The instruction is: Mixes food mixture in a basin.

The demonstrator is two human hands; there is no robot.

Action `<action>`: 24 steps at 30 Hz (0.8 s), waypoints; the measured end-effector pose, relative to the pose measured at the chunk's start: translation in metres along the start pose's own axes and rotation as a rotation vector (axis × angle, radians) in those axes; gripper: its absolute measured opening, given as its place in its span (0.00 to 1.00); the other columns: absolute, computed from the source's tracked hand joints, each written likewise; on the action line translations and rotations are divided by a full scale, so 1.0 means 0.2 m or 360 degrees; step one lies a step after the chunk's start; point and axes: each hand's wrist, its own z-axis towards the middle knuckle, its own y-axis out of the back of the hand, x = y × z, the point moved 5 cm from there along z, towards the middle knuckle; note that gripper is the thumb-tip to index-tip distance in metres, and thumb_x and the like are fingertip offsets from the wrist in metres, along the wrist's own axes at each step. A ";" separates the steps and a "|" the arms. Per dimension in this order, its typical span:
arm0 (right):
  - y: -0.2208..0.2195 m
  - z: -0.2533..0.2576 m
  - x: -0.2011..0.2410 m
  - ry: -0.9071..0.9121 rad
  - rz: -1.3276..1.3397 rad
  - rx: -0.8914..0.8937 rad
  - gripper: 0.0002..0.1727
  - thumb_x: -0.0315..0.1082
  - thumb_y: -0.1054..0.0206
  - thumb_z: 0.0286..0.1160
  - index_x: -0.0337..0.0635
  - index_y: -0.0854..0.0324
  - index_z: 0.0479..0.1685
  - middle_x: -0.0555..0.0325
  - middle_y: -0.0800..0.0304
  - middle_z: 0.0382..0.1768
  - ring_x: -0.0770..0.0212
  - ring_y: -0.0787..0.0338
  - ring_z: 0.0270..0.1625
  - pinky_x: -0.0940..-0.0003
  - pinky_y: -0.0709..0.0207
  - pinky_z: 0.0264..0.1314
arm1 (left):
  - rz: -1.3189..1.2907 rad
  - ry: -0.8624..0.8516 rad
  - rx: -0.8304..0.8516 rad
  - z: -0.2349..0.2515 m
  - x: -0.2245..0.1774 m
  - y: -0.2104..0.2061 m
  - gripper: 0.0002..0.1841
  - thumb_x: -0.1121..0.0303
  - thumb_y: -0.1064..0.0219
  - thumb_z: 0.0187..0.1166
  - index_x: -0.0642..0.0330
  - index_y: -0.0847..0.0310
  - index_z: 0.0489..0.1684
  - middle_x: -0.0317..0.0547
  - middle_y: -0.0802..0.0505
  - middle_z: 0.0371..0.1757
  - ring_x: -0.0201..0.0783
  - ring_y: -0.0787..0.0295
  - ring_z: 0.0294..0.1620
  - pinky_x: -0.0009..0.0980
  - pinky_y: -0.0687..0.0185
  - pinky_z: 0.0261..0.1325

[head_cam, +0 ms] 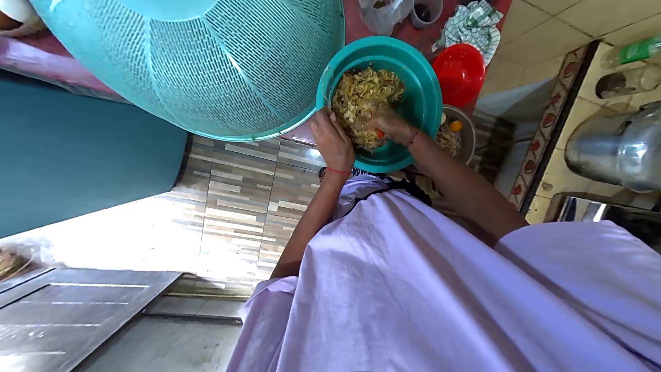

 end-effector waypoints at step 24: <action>-0.22 -0.04 0.02 0.0704 -0.1641 0.0184 0.15 0.29 0.32 0.76 0.32 0.13 0.58 0.34 0.11 0.59 0.34 0.15 0.68 0.39 0.31 0.77 | 0.0026 0.0002 -0.0006 0.00 0.00 0.00 0.17 0.70 0.53 0.93 0.75 0.23 0.62 0.66 0.12 0.49 0.59 0.15 0.54 0.45 0.22 0.61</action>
